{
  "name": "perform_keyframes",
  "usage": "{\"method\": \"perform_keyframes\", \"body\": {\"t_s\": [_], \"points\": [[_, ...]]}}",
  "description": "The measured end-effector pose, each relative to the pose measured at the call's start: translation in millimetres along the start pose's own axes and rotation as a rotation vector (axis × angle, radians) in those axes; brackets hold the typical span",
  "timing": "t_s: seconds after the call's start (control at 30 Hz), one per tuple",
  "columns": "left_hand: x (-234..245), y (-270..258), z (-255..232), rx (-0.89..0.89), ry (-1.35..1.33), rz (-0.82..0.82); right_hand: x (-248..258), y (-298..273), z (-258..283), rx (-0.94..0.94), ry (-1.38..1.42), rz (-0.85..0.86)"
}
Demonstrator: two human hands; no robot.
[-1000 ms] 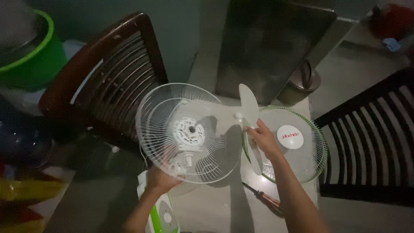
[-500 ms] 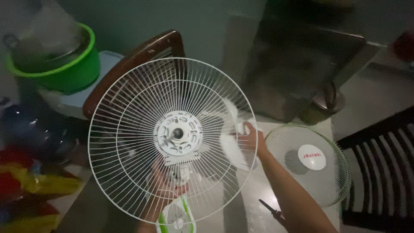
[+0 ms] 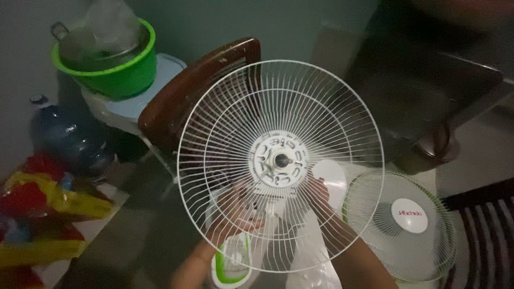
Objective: The person disassembles a small table fan on a tiled floor. They use a screwdriver to loosen the front grille, remove the fan blades, and then detach the rear grille and motor housing components, laying the parts out on the floor.
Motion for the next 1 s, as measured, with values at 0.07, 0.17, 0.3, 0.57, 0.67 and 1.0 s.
{"method": "perform_keyframes", "body": {"t_s": [0.07,0.17,0.3,0.57,0.67,1.0], "points": [[-4,1,-3,0.002,-0.007,0.011,5,-5,1,-0.009,0.031,0.015],[-9,5,-9,-0.007,-0.012,0.027,21,-9,7,-0.04,0.144,0.011],[-11,6,-17,-0.03,0.002,0.048,69,-10,11,-0.179,0.535,-0.01],[-22,-1,-26,-0.052,0.024,0.057,213,-82,8,-0.382,1.295,-0.11],[-32,-9,-31,-0.075,0.035,0.071,249,-124,24,-0.305,1.134,-0.08],[-51,-26,-45,-0.155,0.047,0.128,239,-183,20,-0.56,1.033,-0.358]]}}
Point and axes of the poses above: each hand's wrist, its own y-axis towards the middle knuckle, its own x-axis out of the back of the hand, z = x × y, the point moved 4 cm from there along y, towards the middle knuckle, and after that the axes turned 4 degrees about -z, right-handed, at the moved point
